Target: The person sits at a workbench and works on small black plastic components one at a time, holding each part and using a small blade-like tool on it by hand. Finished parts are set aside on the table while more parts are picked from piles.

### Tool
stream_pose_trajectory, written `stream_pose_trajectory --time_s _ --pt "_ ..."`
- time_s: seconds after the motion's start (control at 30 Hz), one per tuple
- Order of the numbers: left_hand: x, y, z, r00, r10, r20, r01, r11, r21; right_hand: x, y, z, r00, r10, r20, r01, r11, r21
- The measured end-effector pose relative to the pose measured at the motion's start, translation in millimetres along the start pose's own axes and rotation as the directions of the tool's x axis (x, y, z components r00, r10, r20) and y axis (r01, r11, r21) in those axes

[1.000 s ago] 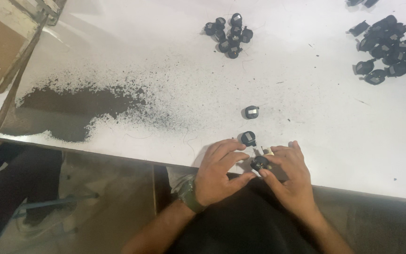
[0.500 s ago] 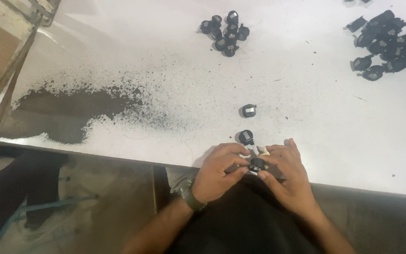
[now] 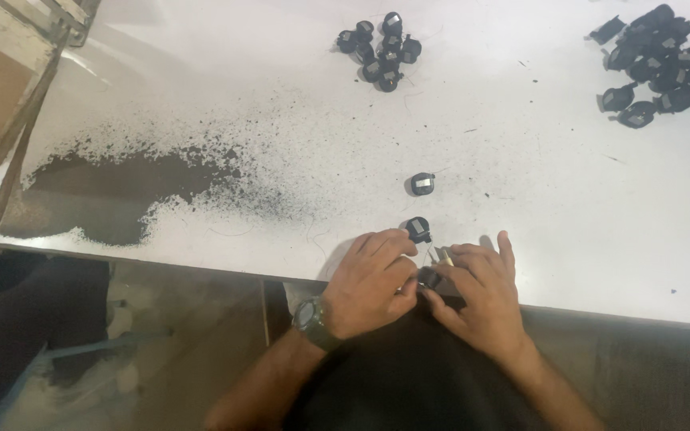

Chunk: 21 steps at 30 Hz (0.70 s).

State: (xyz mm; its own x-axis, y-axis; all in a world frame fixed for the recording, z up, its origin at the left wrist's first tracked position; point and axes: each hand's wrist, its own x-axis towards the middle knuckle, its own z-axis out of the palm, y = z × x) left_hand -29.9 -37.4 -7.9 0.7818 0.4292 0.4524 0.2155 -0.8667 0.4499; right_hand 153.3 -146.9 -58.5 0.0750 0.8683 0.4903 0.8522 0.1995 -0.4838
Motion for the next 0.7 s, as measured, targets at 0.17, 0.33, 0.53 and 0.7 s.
stream_pose_trajectory --time_s 0.17,0.33,0.53,0.7 --pt "-13.4 2.7 -13.7 1.000 -0.014 -0.023 0.016 0.996 0.087 -0.3 1.3 2.7 1.000 0.024 -0.020 -0.024 1.000 -0.013" --pt "-15.5 10.5 -4.2 0.997 -0.063 -0.034 0.064 0.998 0.017 -0.3 1.4 0.8 0.999 0.040 0.007 -0.040 0.999 -0.023" --pt "-20.9 5.7 12.4 0.995 -0.039 -0.088 0.042 0.998 0.037 -2.1 3.4 2.9 0.998 0.054 -0.033 -0.055 0.998 -0.030" --pt "-29.3 -2.5 26.8 0.988 0.028 -0.151 0.003 0.980 0.201 -3.1 3.0 4.2 0.996 0.064 -0.055 -0.064 0.998 -0.013"
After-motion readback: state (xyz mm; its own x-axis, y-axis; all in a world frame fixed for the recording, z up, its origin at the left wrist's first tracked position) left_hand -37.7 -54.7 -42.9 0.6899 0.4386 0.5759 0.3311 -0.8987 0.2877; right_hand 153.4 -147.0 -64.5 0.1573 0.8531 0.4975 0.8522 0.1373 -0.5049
